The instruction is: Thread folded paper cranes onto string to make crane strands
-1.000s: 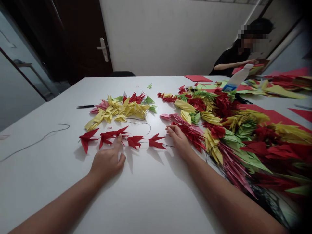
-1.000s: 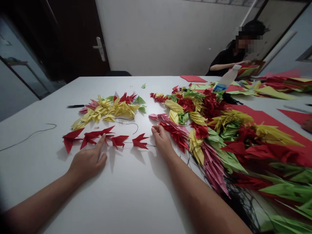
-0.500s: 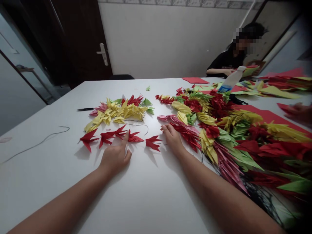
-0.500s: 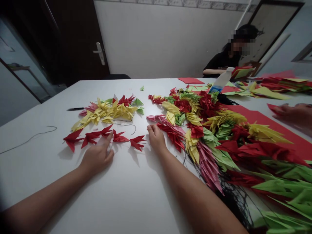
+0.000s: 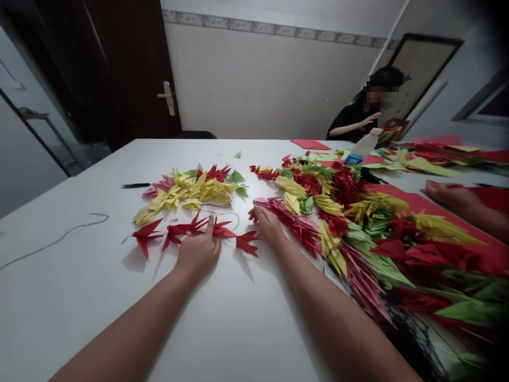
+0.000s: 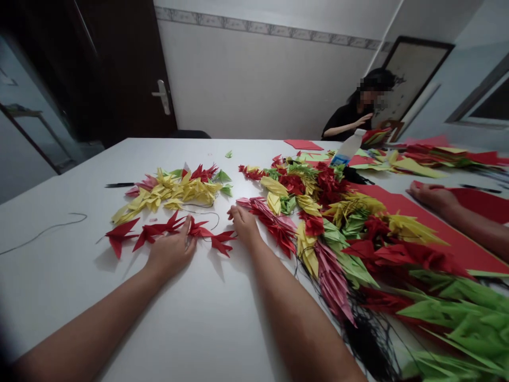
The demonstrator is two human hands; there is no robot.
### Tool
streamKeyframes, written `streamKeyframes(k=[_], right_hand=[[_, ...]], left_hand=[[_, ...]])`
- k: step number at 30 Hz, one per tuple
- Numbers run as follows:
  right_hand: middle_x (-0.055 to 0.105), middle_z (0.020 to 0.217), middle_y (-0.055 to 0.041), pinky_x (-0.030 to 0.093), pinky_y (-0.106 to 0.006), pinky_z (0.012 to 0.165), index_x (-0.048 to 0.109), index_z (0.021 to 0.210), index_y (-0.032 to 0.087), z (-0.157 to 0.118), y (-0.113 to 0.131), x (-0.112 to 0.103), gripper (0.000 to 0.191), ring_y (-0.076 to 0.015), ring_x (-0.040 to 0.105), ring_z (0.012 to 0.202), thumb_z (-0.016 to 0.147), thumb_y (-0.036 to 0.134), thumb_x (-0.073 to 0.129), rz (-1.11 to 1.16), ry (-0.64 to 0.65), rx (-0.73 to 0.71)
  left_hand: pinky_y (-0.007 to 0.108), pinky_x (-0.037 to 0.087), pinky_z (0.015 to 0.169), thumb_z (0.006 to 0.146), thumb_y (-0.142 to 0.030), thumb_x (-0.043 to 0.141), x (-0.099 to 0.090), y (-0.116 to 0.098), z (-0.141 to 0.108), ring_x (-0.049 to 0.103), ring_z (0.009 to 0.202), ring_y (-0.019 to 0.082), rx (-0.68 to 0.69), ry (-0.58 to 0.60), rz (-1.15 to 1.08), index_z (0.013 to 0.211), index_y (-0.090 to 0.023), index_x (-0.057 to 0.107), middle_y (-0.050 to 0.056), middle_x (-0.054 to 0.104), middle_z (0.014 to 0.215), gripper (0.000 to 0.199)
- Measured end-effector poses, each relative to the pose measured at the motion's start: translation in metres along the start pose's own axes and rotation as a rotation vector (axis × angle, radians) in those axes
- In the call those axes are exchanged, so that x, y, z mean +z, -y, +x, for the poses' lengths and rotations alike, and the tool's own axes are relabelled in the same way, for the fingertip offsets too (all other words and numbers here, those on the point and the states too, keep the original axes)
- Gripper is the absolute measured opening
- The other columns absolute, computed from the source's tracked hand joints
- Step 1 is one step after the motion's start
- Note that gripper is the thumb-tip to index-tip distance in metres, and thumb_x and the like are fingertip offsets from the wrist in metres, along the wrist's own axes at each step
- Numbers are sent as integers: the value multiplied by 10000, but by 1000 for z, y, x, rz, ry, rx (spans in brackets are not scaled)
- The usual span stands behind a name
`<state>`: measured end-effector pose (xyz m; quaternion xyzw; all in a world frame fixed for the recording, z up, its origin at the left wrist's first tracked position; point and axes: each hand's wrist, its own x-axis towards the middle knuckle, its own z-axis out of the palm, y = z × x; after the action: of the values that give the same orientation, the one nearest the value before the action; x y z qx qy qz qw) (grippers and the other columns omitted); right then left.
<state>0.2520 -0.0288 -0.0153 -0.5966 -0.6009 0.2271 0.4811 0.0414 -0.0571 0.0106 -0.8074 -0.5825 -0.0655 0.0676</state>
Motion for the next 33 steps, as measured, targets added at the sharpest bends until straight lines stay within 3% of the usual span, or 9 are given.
streamKeyframes(k=[2, 6, 8, 10, 15, 22, 26, 30, 33], right_hand=[[589, 710, -47, 400, -238, 591, 586, 789, 144, -2, -5, -4, 514, -129, 518, 619, 815, 585, 323, 53, 44, -9], [568, 668, -51, 376, -225, 523, 570, 774, 126, 5, -14, -7, 569, -106, 474, 540, 809, 624, 297, 132, -12, 26], [564, 650, -45, 367, -223, 517, 573, 756, 125, 10, -17, -5, 557, -100, 464, 527, 800, 625, 331, 157, -23, 36], [562, 635, -39, 365, -223, 519, 582, 745, 127, 13, -17, -4, 542, -98, 461, 525, 791, 621, 364, 180, -13, 39], [556, 628, -37, 358, -222, 508, 579, 734, 127, 11, -15, -4, 555, -97, 457, 519, 779, 638, 367, 232, -13, 59], [547, 634, -39, 367, -226, 505, 572, 741, 128, 7, -8, -8, 571, -102, 454, 524, 760, 661, 367, 271, -32, 68], [546, 634, -36, 356, -225, 488, 569, 732, 132, 8, -9, -8, 557, -101, 448, 511, 752, 656, 383, 286, -35, 77], [540, 631, -34, 346, -222, 481, 566, 733, 129, 9, -11, -7, 557, -98, 443, 508, 748, 654, 382, 303, -13, 95], [551, 643, -38, 337, -218, 487, 571, 742, 125, 10, -12, -7, 542, -98, 444, 524, 743, 640, 403, 304, 5, 101]], left_hand=[[287, 379, 518, 853, -378, 347, 0, 1, -6, 564, 513, 210, 73, -80, -13, 1386, -92, 249, 41, 603, 563, 613], [288, 393, 558, 858, -478, 351, 1, -9, -15, 566, 538, 184, 404, -323, -87, 1357, -151, 339, 31, 601, 586, 597], [292, 393, 561, 866, -493, 342, 1, -18, -15, 578, 554, 184, 556, -287, -103, 1353, -194, 350, 31, 621, 622, 571], [295, 383, 544, 874, -474, 341, 3, -27, -12, 587, 566, 193, 595, -160, -80, 1361, -214, 331, 38, 636, 652, 553], [299, 376, 542, 887, -393, 306, 3, -37, 8, 603, 623, 215, 413, 46, -42, 1388, -164, 263, 75, 648, 698, 553], [323, 403, 620, 908, -372, 255, 5, -52, 42, 624, 733, 246, 293, 52, -44, 1392, -168, 256, 94, 669, 791, 525], [321, 403, 664, 917, -305, 241, 2, -57, 30, 616, 761, 232, 264, 58, -68, 1412, -139, 162, 95, 666, 849, 528], [273, 377, 588, 882, -331, 340, -19, -26, -5, 596, 680, 201, 228, 218, -199, 1420, -123, 61, 54, 649, 774, 641], [278, 384, 616, 876, -456, 300, -39, 24, -28, 576, 659, 204, 75, 103, -185, 1406, -158, 172, 31, 612, 692, 622]])
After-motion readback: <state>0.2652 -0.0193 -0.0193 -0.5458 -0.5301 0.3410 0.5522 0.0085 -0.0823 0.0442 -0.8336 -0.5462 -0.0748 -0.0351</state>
